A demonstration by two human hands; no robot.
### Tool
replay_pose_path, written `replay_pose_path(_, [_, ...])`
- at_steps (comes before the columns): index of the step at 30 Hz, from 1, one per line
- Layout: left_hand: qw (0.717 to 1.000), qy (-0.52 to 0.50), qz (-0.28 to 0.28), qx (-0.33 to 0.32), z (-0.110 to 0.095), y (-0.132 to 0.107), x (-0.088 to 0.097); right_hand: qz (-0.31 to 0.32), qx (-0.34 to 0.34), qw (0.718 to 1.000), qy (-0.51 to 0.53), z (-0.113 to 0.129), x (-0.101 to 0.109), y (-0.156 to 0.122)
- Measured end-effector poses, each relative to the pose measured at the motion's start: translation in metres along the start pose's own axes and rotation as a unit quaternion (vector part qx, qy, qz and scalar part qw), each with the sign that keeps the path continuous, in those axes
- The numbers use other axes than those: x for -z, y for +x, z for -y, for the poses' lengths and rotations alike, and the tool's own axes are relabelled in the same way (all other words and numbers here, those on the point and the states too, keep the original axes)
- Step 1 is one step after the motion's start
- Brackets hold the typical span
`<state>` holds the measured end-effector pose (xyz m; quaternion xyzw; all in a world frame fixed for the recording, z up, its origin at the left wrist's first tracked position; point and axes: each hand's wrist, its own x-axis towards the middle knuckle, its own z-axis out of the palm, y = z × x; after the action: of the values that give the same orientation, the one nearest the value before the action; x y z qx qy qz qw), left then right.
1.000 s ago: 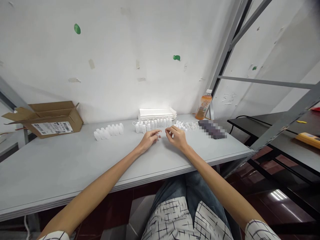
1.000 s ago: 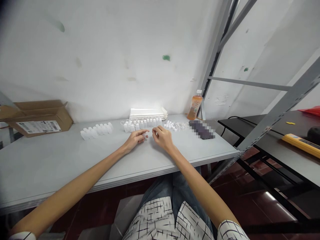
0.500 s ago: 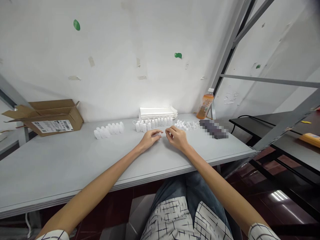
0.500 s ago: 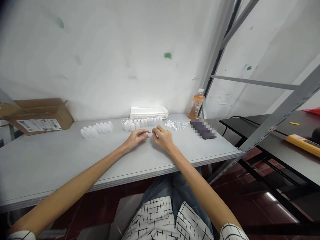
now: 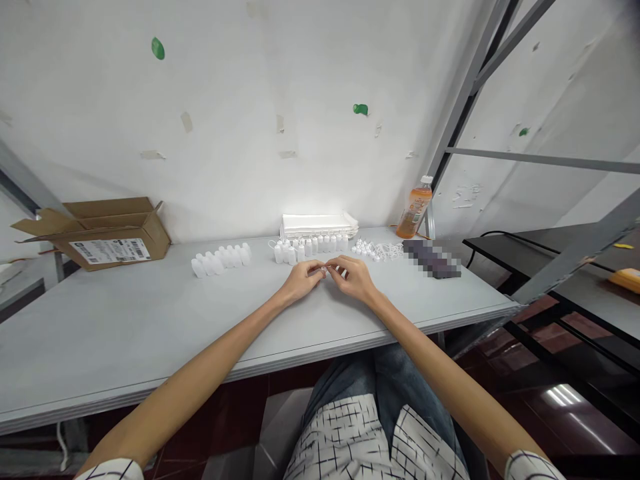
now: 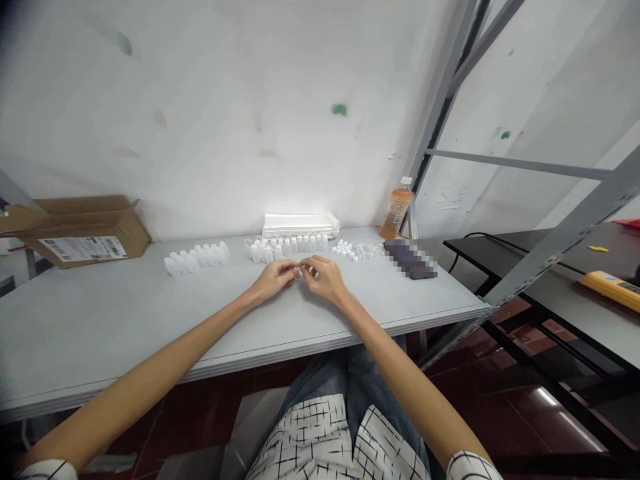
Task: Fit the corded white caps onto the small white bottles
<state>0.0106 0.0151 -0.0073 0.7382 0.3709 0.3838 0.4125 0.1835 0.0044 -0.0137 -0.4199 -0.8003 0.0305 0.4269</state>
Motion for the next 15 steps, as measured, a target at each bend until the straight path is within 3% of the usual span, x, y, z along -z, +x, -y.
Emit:
replay_pose_path(6, [1.0, -0.027, 0.004, 0.014, 0.0018, -0.0006, 0.0004, 0.048, -0.096, 0.985, 0.136, 0.002, 0.0001, 0.004])
replay_pose_path(15, [0.999, -0.049, 0.005, 0.023, 0.009, -0.0012, 0.0004, 0.1, -0.171, 0.943, 0.268, -0.0004, 0.0014, 0.0025])
